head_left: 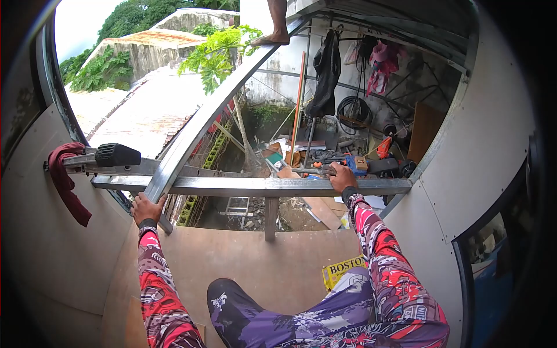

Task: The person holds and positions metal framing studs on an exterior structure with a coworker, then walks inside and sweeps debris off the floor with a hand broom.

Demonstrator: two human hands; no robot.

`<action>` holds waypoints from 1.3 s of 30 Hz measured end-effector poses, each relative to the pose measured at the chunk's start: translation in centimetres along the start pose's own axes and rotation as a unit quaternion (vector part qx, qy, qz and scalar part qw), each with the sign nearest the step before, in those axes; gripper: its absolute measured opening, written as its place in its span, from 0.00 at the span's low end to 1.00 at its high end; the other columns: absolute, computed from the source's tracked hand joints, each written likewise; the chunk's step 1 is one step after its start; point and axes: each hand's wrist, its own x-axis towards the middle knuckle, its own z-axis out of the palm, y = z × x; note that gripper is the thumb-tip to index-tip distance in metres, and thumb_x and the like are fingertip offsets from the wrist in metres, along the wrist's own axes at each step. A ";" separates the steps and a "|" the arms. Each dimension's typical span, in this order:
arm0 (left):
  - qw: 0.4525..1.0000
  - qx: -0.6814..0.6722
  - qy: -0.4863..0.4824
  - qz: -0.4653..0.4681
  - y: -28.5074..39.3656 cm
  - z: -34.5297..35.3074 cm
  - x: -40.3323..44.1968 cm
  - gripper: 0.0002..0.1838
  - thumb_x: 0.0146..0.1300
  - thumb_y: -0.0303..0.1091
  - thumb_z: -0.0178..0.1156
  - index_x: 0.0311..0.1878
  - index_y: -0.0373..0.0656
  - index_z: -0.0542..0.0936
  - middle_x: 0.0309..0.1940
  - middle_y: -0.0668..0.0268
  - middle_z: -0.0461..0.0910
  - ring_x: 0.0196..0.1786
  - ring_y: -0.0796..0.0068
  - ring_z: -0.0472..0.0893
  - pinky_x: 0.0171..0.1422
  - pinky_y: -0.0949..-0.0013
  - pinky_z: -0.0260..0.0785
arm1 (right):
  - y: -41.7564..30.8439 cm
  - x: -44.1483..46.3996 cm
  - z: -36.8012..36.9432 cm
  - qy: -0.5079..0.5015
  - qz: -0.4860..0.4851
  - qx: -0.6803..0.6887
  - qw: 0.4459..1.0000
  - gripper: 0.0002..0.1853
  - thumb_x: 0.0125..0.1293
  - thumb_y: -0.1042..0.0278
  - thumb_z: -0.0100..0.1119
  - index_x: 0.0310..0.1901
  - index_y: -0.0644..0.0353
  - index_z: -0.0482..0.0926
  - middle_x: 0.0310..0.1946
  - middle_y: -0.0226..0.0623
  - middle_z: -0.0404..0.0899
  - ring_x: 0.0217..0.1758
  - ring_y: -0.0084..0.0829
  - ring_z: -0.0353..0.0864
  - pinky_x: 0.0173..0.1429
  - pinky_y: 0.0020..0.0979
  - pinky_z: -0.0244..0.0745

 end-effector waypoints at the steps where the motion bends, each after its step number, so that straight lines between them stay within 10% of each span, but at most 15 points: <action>1: 1.000 -0.001 0.000 0.000 0.0 0.0 0.0 0.46 0.56 0.77 0.60 0.53 0.37 0.74 0.52 0.49 0.79 0.59 0.48 0.78 0.63 0.49 0.68 | 0.0 0.1 -0.1 -0.012 0.005 -0.002 1.000 0.16 0.59 0.62 0.65 0.50 0.50 0.81 0.42 0.51 0.85 0.50 0.54 0.84 0.54 0.51 0.78; 39: 1.000 0.002 0.007 0.000 -0.1 0.2 0.0 0.46 0.56 0.77 0.59 0.54 0.37 0.74 0.53 0.49 0.78 0.60 0.49 0.78 0.63 0.49 0.68 | -0.2 -0.1 -0.1 0.011 -0.001 0.000 1.000 0.14 0.58 0.63 0.71 0.45 0.54 0.81 0.39 0.48 0.86 0.47 0.53 0.85 0.50 0.48 0.78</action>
